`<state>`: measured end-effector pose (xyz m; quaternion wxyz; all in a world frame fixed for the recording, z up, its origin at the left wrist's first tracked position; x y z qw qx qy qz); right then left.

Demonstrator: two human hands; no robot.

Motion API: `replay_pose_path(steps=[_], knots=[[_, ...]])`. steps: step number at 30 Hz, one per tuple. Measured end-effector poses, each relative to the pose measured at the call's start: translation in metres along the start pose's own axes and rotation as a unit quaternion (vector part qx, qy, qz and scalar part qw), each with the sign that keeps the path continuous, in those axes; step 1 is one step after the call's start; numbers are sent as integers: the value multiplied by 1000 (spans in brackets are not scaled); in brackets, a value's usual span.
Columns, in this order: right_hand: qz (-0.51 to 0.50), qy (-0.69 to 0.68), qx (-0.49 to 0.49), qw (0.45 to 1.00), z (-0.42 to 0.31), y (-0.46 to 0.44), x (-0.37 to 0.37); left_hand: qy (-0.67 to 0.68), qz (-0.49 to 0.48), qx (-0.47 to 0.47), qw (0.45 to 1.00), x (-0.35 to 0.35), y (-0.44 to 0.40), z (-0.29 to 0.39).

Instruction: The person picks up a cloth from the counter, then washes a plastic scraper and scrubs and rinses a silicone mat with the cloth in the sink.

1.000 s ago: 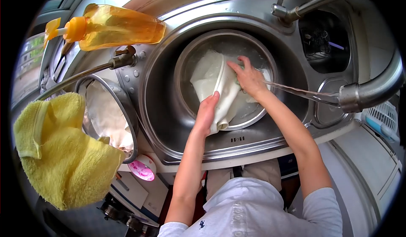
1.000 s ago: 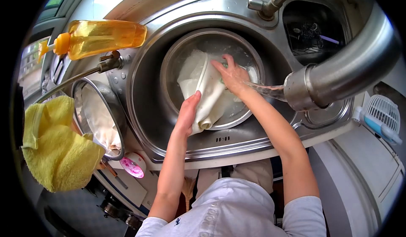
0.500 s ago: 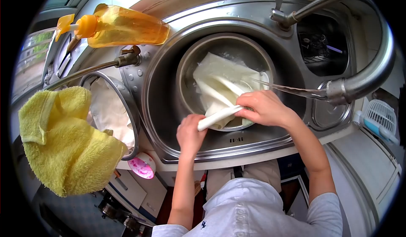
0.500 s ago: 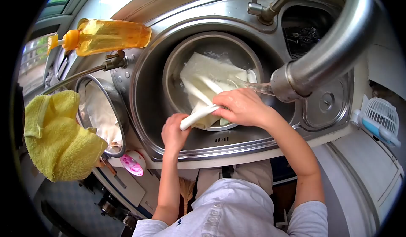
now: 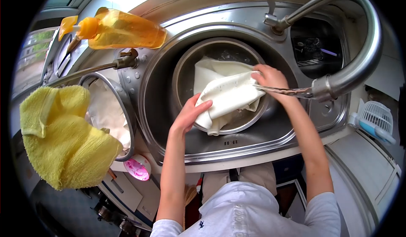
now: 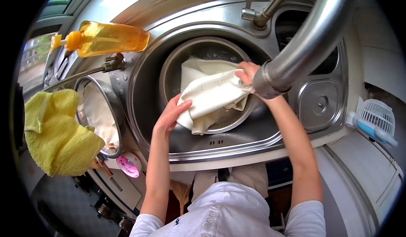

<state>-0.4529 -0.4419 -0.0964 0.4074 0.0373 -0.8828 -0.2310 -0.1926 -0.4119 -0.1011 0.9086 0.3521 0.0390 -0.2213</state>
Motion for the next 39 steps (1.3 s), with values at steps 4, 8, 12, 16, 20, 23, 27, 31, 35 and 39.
replay_pose_path(steps=[4, 8, 12, 16, 20, 23, 27, 31, 35, 39], knots=[[93, 24, -23, 995, -24, 19, 17, 56, 21, -30, 998, -12, -14, -11], [99, -255, 22, 961, -42, 45, 10, 261, 16, 5, 965, -30, -15, -47], [109, -158, 108, 975, -86, 53, -67, 513, 31, 35, 857, -54, -25, -83], [149, 70, 126, 978, -49, 21, -115, 501, 115, 65, 855, -44, -21, -101], [140, 262, 129, 946, -10, -7, -91, 504, 50, 76, 859, -40, -16, -104], [160, 15, 37, 986, -14, -9, -48, 472, 81, 66, 875, -32, -14, -91], [62, -281, 30, 957, -57, 38, -45, 501, 61, 42, 862, -34, -17, -82], [28, -192, 132, 972, -118, 69, -94, 567, 22, 19, 823, -44, -19, -96], [-14, -169, 80, 982, -90, 38, -140, 532, 84, 66, 840, -39, -15, -124], [16, -67, 74, 995, -72, 16, -139, 495, 96, 88, 859, -51, -17, -126]])
Point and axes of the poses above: each hand's wrist, its own y-axis away from the middle knuckle, its own x-axis out of the back of the hand, z = x × y, the point moved 8 cm from there along -y, towards the middle knuckle, and after that the axes turned 14 degrees about -x, right-handed, at the moved point
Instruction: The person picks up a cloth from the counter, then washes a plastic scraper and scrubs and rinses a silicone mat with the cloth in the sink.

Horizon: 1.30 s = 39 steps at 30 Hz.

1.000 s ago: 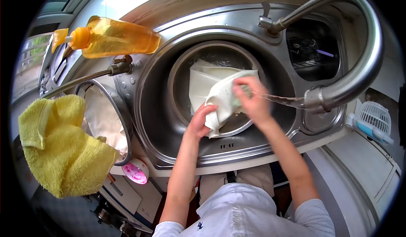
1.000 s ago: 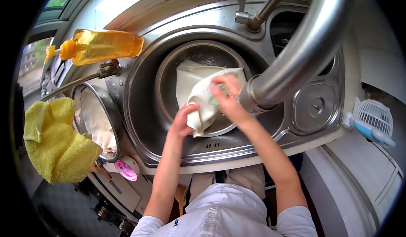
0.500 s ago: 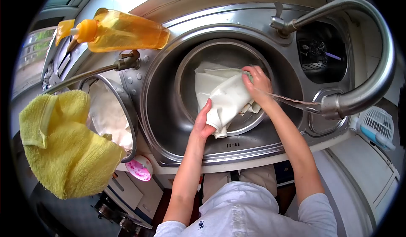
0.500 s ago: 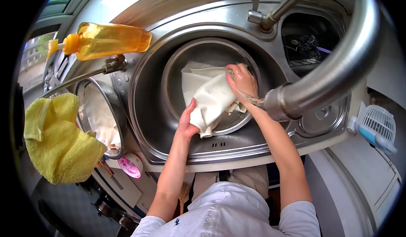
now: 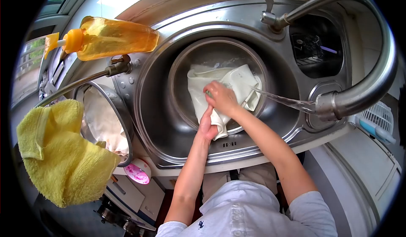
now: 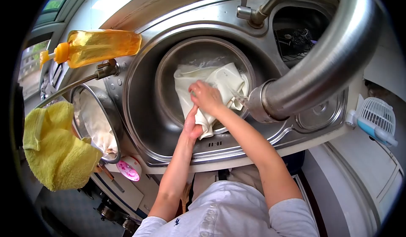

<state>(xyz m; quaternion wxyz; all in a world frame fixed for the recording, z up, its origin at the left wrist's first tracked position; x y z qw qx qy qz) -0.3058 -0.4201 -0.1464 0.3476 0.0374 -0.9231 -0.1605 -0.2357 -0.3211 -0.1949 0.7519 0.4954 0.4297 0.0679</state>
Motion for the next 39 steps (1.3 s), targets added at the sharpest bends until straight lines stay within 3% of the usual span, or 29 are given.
replay_pose_path(steps=[4, 6, 11, 13, 14, 17, 18, 20, 23, 25, 26, 27, 28, 32, 35, 37, 38, 39], knots=[[76, 129, 47, 988, 32, -25, 14, -86, 39, -29, 995, -3, 9, 6], [122, 304, 79, 942, 44, -31, 29, -149, 38, -38, 987, -13, 20, 13], [153, 242, -9, 958, 57, -37, 83, -279, 19, -95, 955, -29, 39, 45], [141, 208, -12, 968, 53, -32, 86, -440, -12, -192, 877, -50, 55, 81], [155, 184, -16, 970, 52, -29, 91, -454, 4, -213, 865, -57, 68, 99], [144, 142, -42, 979, 58, -25, 82, -220, -5, -238, 946, -45, 73, 111], [160, 114, -56, 979, 59, -22, 79, -219, -5, -242, 945, -37, 71, 108], [191, 56, -50, 979, 58, -13, 73, -23, -20, -179, 983, -28, 61, 81], [159, 136, -40, 977, 60, -6, 47, -129, 3, -120, 984, -22, 47, 57], [120, 127, -30, 984, 62, -12, 47, -113, -23, -132, 985, -35, 42, 60], [73, -31, -114, 990, 80, -19, 49, -40, -71, -143, 986, -48, 41, 63], [23, -187, -194, 963, 90, -24, 49, 31, -120, -152, 981, -61, 42, 68], [12, -252, -203, 946, 72, -14, 63, 54, -125, -138, 981, -68, 42, 67], [-14, -276, -65, 959, -29, 52, 92, 45, -147, -138, 978, -87, 43, 56], [-25, -118, 129, 984, -77, 81, 66, 51, -178, -122, 975, -91, 36, 43], [-16, -108, 125, 986, -66, 62, 48, 204, -265, -56, 941, -91, 37, 33], [-18, -109, 126, 986, -60, 50, 41, 133, -131, -95, 978, -67, 29, 30], [5, -45, 93, 995, -50, 34, 37, 133, -129, -96, 978, -67, 27, 25]])
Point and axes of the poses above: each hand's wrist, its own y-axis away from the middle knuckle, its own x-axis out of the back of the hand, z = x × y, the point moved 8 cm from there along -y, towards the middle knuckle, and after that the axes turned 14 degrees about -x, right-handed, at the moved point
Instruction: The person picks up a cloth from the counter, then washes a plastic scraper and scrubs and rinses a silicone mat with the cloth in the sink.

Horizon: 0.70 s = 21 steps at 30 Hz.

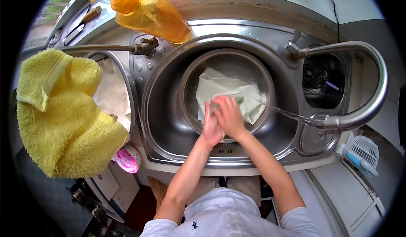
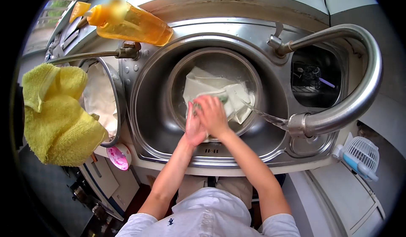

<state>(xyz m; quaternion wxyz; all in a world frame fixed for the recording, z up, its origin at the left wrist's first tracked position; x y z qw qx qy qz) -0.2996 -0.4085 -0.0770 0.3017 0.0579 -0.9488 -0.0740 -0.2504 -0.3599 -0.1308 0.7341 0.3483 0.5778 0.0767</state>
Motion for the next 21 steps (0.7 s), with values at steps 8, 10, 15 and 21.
replay_pose_path(steps=[8, 10, 15, 21], knots=[[12, -131, -163, 978, 94, -23, -7, -267, 86, 17, 960, 45, -13, -11], [-26, -242, -230, 942, 93, -15, -7, -233, 74, -53, 968, 42, -20, -3], [125, -367, -279, 878, 86, 6, 40, -406, 127, -122, 897, 43, -15, 3], [36, -162, -136, 977, 64, 2, 12, -465, 106, -68, 876, 61, -12, -3]])
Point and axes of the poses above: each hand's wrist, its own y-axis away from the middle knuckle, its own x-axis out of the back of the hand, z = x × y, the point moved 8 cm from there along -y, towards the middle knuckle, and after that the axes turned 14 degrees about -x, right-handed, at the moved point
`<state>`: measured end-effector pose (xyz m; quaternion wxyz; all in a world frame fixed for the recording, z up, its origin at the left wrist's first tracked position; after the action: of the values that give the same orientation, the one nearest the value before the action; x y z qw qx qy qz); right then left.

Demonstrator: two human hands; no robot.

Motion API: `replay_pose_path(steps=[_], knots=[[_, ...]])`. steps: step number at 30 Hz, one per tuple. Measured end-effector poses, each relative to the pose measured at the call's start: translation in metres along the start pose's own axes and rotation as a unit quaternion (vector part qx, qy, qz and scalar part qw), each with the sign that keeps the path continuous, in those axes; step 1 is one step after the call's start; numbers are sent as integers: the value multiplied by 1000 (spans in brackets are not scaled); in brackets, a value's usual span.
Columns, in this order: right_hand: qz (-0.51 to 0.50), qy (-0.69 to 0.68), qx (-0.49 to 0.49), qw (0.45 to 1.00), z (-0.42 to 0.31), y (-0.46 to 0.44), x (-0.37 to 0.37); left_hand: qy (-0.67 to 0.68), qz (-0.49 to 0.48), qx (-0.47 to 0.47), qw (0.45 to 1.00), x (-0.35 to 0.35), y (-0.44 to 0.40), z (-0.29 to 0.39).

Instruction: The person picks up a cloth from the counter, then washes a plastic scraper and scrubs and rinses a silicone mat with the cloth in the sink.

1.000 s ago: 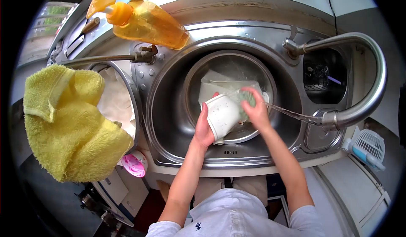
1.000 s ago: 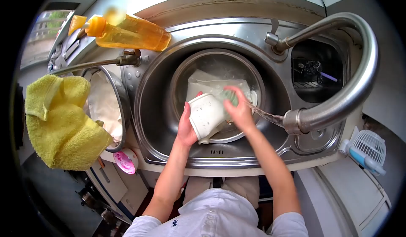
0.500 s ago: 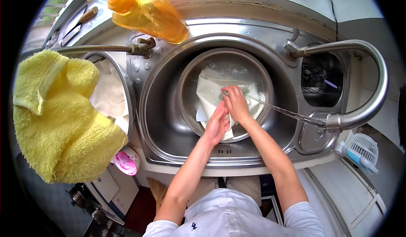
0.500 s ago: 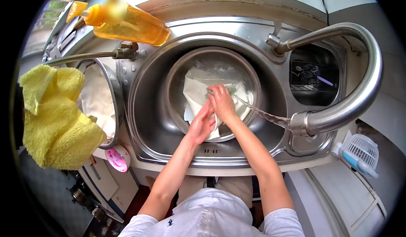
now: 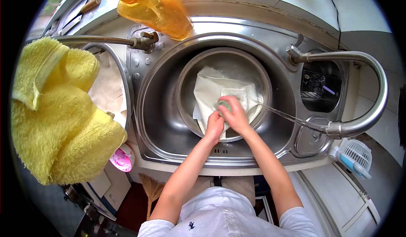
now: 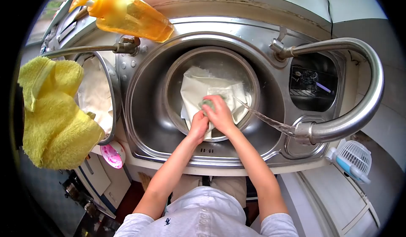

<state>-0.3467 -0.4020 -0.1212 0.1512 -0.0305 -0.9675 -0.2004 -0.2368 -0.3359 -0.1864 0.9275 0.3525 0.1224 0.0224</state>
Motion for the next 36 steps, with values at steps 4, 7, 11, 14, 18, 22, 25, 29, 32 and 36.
replay_pose_path(steps=[4, 7, 11, 14, 18, 22, 25, 29, 32, 36], knots=[[-90, 272, 73, 955, 18, -15, -44, -13, 21, -12, 1000, 19, 3, -19], [-13, 350, 197, 916, 21, -29, -30, -16, 56, -24, 998, 25, 9, -22], [56, 507, 144, 848, 34, -62, 12, -3, 42, -45, 998, 21, 29, 25], [52, 375, 47, 925, 7, -69, 48, -24, 42, -62, 997, 33, 29, 41], [-126, 155, 27, 979, -36, -40, 56, -98, 16, -134, 986, 42, 25, 62], [-226, 112, 40, 967, -46, -15, 23, -201, -18, -206, 957, 36, 27, 93], [-333, 212, -109, 913, -20, -14, 7, -279, -10, -223, 934, 33, 37, 118], [-297, 95, -69, 948, -36, -9, 24, -277, 5, -238, 931, 42, 43, 111], [-312, 110, -58, 942, -62, -2, 20, -323, -70, -280, 901, 20, 48, 114], [-377, 147, -24, 914, -55, -7, 4, -412, -130, -388, 814, -8, 57, 144]])
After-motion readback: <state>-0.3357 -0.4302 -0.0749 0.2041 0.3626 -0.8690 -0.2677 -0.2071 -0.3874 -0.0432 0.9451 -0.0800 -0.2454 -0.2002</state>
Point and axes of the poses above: each hand's wrist, its own y-axis away from the middle knuckle, its own x-axis out of the back of the hand, z = x × y, the point moved 8 cm from there along -y, towards the middle knuckle, and after that the axes turned 14 degrees about -x, right-handed, at the moved point
